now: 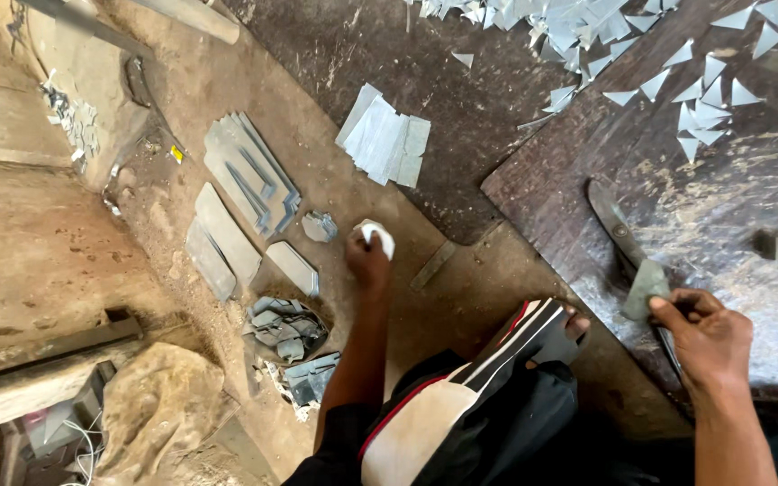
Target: The person sits on the floor of a workshop and cuts thin metal sheets into small pieces using hand shears. They pick up sheet pieces one at a time, trim edges into small triangular offcuts, and toss the finished pieces onto a growing scrap pile beside the cutting board.
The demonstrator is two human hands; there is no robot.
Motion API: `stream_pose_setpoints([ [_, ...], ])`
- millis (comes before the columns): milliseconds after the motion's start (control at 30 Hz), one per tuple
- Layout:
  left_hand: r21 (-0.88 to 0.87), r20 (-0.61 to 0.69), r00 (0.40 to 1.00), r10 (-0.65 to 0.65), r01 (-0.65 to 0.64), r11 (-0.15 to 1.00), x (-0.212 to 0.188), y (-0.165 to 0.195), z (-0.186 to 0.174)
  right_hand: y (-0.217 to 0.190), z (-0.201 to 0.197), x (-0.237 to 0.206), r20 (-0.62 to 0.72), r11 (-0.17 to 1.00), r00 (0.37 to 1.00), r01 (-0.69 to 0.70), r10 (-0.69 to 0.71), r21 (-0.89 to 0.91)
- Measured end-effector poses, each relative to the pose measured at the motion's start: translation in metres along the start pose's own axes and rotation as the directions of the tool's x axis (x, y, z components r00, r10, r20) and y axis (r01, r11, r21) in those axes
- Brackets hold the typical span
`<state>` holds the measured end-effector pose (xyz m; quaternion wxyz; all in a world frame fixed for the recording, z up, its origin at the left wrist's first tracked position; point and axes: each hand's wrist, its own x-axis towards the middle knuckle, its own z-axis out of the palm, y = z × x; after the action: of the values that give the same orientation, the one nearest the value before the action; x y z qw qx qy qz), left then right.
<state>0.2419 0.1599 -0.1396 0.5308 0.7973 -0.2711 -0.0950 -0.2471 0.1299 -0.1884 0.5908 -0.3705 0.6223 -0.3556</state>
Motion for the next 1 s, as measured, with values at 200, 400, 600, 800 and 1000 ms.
stream_pose_setpoints([
  [200,0.202,-0.119,0.988,-0.099,0.122,0.972,0.008,-0.003,-0.022,0.014,0.000,-0.002,0.009,0.999,0.999,-0.036,0.035,0.028],
  [400,0.495,-0.108,0.982,0.154,-0.081,0.865,0.005,-0.009,-0.021,0.004,-0.003,-0.007,0.008,0.998,0.999,-0.054,0.053,0.032],
  [600,0.330,-0.073,0.996,0.052,-0.025,0.944,-0.026,0.016,0.008,-0.012,-0.015,-0.003,-0.049,0.998,0.998,-0.044,0.046,0.048],
  [800,-0.280,0.901,0.403,0.162,0.253,0.926,-0.143,0.069,0.102,-0.026,0.013,-0.016,0.019,0.983,1.000,-0.020,0.017,0.183],
  [1000,-0.217,0.945,0.326,0.024,0.570,0.792,-0.180,0.063,0.124,-0.023,0.032,-0.035,0.279,0.987,0.952,0.087,-0.123,0.137],
])
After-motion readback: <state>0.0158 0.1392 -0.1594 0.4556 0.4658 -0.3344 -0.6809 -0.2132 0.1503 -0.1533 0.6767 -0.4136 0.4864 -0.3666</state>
